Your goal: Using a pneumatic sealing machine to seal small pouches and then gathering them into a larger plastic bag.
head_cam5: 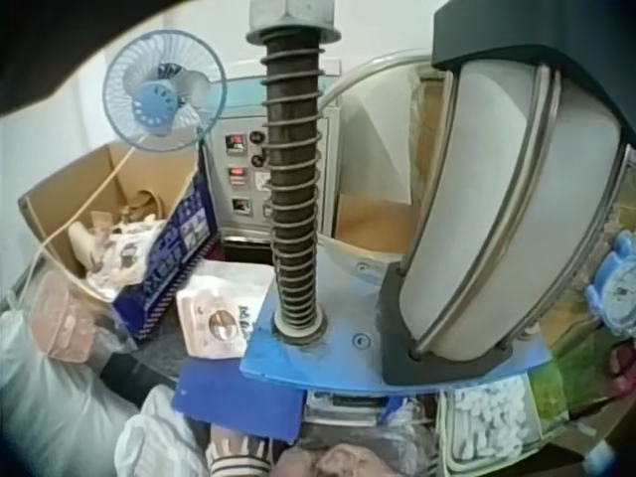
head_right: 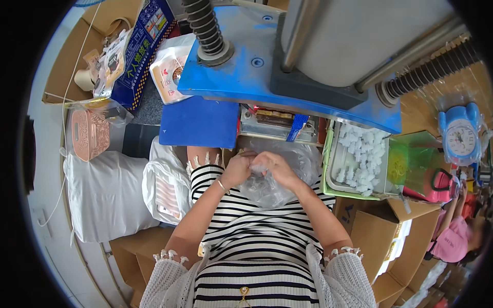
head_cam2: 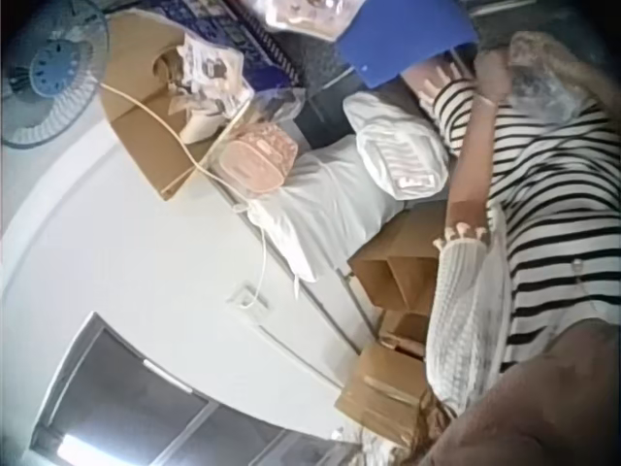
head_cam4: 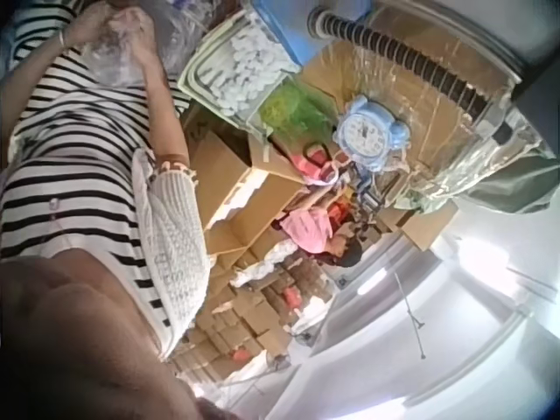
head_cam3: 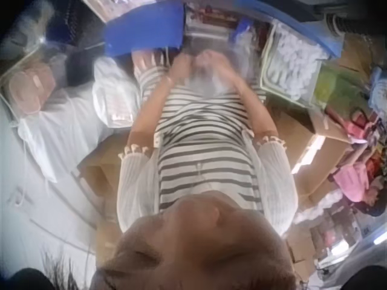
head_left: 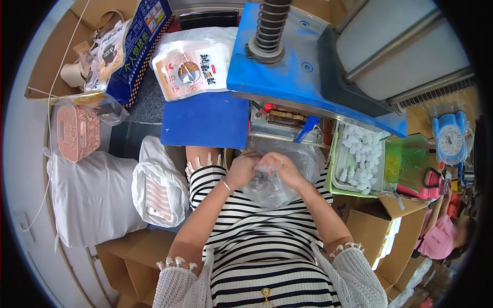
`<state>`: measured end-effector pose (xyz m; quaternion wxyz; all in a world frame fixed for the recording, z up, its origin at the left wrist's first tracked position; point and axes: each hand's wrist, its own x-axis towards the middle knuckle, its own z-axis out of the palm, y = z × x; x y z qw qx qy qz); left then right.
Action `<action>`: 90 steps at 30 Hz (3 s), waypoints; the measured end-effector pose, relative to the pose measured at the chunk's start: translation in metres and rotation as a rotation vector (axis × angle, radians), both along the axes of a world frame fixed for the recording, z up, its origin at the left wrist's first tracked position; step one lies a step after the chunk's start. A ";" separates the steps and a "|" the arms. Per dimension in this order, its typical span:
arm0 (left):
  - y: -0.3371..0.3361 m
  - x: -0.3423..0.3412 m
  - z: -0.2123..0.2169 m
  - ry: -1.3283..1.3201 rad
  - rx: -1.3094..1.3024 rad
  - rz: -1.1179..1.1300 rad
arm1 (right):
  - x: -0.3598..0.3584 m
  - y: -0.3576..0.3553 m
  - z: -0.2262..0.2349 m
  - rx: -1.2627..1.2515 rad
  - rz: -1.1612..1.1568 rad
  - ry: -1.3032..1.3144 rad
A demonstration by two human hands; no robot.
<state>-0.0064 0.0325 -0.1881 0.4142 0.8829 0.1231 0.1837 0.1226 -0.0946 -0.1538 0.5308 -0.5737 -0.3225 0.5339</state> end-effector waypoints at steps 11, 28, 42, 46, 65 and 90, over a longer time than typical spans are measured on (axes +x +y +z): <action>-0.002 0.004 -0.016 -0.051 -0.439 0.150 | -0.004 0.018 0.015 0.086 0.268 -0.743; 0.013 0.003 0.002 0.167 -1.830 0.021 | 0.004 0.014 -0.017 0.221 0.009 -1.449; 0.004 0.001 -0.019 0.071 -1.134 0.404 | -0.010 0.019 0.026 0.034 0.121 -1.623; 0.003 0.004 -0.026 -0.016 -1.094 0.442 | -0.014 0.021 0.033 -0.013 0.049 -1.527; 0.065 -0.055 0.020 0.093 0.614 0.584 | 0.006 -0.025 -0.021 -0.186 0.332 -1.115; -0.006 0.016 -0.008 -0.115 -0.830 0.539 | 0.021 0.026 -0.005 -0.279 -0.063 0.113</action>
